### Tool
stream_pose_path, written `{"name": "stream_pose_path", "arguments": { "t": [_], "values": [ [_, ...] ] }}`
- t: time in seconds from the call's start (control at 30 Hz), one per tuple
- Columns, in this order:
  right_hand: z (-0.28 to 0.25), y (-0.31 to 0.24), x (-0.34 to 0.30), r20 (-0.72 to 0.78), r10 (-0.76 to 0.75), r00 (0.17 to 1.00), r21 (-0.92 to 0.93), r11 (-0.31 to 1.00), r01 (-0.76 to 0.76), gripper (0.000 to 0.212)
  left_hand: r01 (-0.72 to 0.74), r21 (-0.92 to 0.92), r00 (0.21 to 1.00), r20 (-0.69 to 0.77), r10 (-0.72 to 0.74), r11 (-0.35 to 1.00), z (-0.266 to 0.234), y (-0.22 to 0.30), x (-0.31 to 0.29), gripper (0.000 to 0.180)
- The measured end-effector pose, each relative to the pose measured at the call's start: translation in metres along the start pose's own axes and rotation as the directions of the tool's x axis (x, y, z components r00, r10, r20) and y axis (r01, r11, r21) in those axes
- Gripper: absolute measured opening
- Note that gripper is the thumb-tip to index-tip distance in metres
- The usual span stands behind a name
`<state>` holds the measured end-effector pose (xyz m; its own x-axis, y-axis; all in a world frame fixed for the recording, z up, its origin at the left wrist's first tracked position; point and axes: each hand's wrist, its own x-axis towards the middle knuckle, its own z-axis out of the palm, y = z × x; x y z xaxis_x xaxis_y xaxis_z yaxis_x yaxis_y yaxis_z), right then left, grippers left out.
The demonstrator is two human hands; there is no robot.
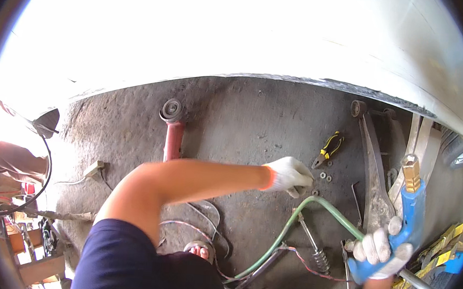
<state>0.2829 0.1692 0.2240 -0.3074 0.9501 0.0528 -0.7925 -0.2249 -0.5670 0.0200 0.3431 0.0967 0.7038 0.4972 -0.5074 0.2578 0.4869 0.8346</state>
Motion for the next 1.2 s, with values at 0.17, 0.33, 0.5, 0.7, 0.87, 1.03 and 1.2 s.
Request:
{"name": "stream_pose_path", "arguments": {
  "t": [0.17, 0.33, 0.5, 0.7, 0.87, 1.03, 1.2],
  "values": [
    [0.019, 0.104, 0.049, -0.094, -0.304, 0.948, -0.192, 0.940, 0.282, 0.044, -0.519, -0.487, 0.852, -0.229, 0.470, 0.703, -0.039, 0.020, -0.082, 0.024],
    [0.042, 0.194, 0.091, -0.277, -0.287, 0.917, -0.390, 0.906, 0.166, 0.026, -0.697, -0.575, 0.688, -0.365, 0.627, 0.429, -0.067, 0.041, -0.109, 0.015],
    [0.050, 0.225, 0.108, -0.296, -0.385, 0.874, -0.741, 0.670, 0.045, 0.023, -0.655, -0.669, 0.686, -0.331, 0.648, 0.351, -0.080, 0.049, -0.106, 0.014],
    [0.066, 0.220, 0.123, -0.372, -0.423, 0.826, -0.740, 0.673, 0.012, 0.026, -0.480, -0.825, 0.674, -0.130, 0.727, 0.298, -0.098, 0.050, -0.098, 0.015],
    [0.068, 0.219, 0.121, -0.358, -0.424, 0.832, -0.905, 0.376, -0.198, 0.030, -0.403, -0.876, 0.596, -0.029, 0.802, 0.267, -0.107, 0.051, -0.086, 0.017],
    [0.060, 0.223, 0.123, -0.333, -0.381, 0.863, -0.943, 0.163, -0.292, 0.033, -0.366, -0.893, 0.604, -0.015, 0.797, 0.261, -0.119, 0.053, -0.079, 0.023],
    [0.053, 0.230, 0.122, -0.528, -0.321, 0.787, -0.695, 0.696, -0.182, 0.039, -0.368, -0.884, 0.609, 0.004, 0.793, 0.288, -0.125, 0.055, -0.076, 0.024]
  ]
}}
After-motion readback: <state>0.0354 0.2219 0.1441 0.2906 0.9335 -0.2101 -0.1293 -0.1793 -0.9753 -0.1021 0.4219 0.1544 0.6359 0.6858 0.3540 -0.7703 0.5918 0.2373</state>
